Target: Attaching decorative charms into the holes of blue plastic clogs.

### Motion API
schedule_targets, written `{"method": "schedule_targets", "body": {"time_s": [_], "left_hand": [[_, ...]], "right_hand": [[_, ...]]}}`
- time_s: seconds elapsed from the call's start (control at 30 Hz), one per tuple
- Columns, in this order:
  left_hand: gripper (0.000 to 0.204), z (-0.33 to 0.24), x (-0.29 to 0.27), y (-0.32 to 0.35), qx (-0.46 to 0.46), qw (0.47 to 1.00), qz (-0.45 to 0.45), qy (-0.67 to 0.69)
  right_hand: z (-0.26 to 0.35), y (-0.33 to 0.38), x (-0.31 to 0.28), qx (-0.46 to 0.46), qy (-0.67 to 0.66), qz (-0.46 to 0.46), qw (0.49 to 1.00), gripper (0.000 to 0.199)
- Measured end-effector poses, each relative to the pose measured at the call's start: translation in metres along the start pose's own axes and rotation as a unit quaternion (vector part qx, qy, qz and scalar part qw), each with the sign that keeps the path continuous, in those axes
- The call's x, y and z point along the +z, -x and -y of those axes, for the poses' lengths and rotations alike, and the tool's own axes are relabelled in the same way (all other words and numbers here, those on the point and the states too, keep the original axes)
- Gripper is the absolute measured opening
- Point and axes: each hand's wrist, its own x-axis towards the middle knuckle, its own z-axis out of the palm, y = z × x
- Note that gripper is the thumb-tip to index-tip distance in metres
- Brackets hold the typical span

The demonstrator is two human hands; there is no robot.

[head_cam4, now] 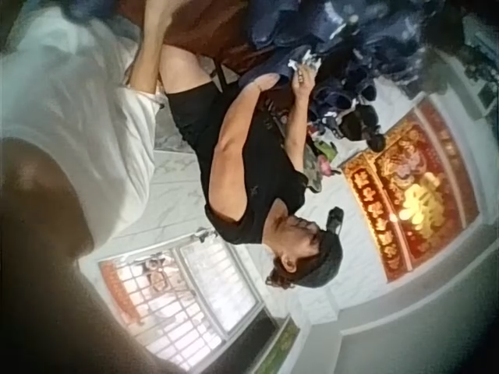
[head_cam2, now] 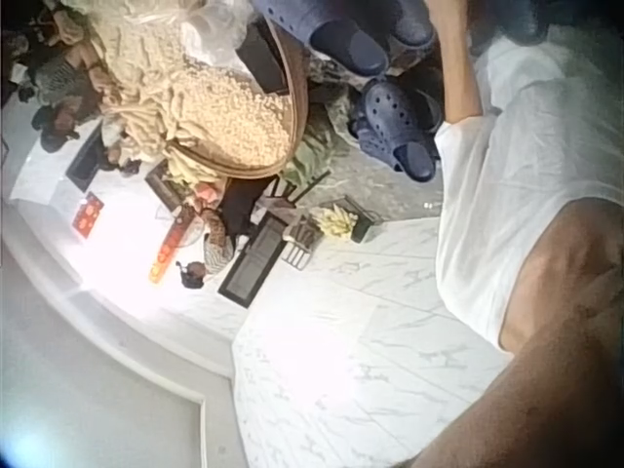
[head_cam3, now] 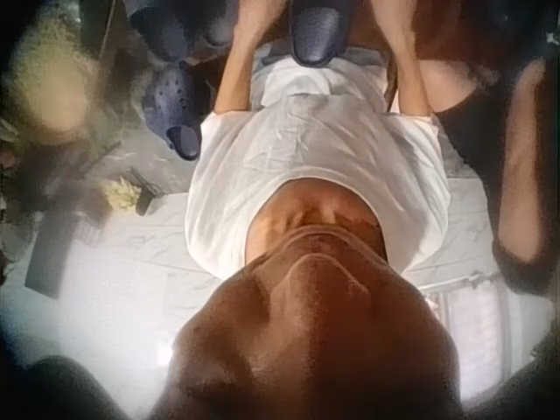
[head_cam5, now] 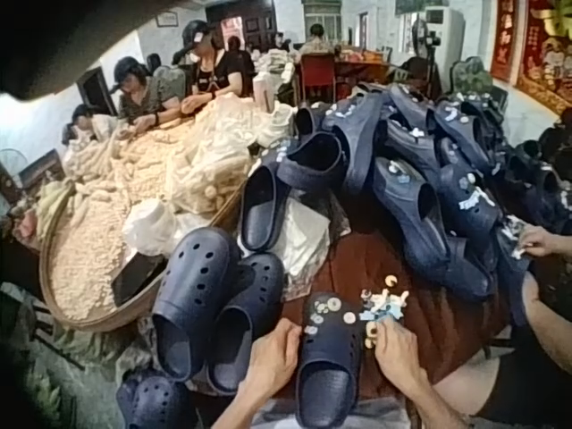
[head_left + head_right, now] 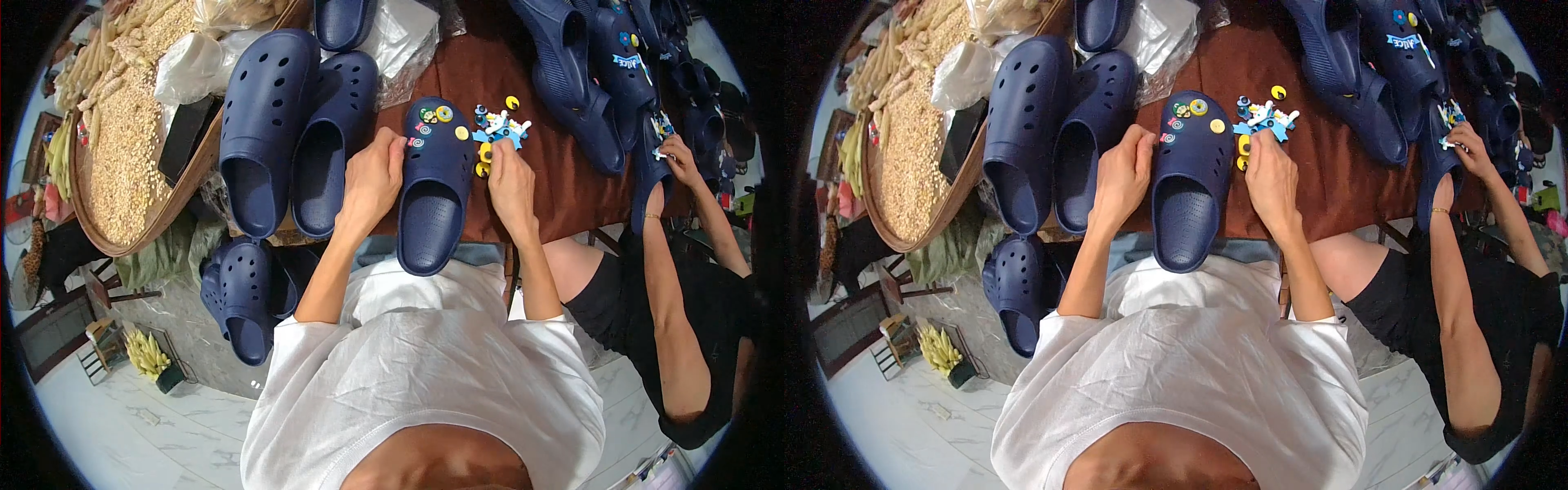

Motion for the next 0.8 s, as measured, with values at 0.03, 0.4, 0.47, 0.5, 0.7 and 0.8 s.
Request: {"method": "schedule_targets", "body": {"time_s": [0.03, 0.4, 0.47, 0.5, 0.7, 0.8], "left_hand": [[0.024, -0.002, -0.001, -0.001, 0.031, 0.998, -0.040, 0.031], [0.031, -0.020, -0.006, -0.015, -0.062, 0.949, 0.072, 0.301], [0.033, -0.019, -0.005, -0.016, -0.057, 0.946, 0.071, 0.310], [0.034, -0.015, -0.004, -0.016, -0.057, 0.950, 0.077, 0.298], [0.035, -0.019, -0.006, -0.020, -0.048, 0.954, 0.090, 0.282], [0.032, -0.013, -0.004, -0.018, -0.029, 0.963, 0.044, 0.266]], "right_hand": [[-0.004, -0.004, 0.000, -0.014, 0.019, -0.010, 1.000, 0.014], [0.057, -0.023, -0.023, -0.067, -0.229, 0.060, 0.969, 0.030], [0.064, -0.027, -0.018, -0.078, -0.234, 0.065, 0.967, 0.032], [0.068, -0.029, -0.016, -0.109, -0.229, 0.058, 0.965, 0.032], [0.069, -0.031, -0.007, -0.210, -0.173, 0.002, 0.962, 0.029], [0.065, -0.029, -0.010, -0.108, -0.211, 0.007, 0.971, 0.022]]}}
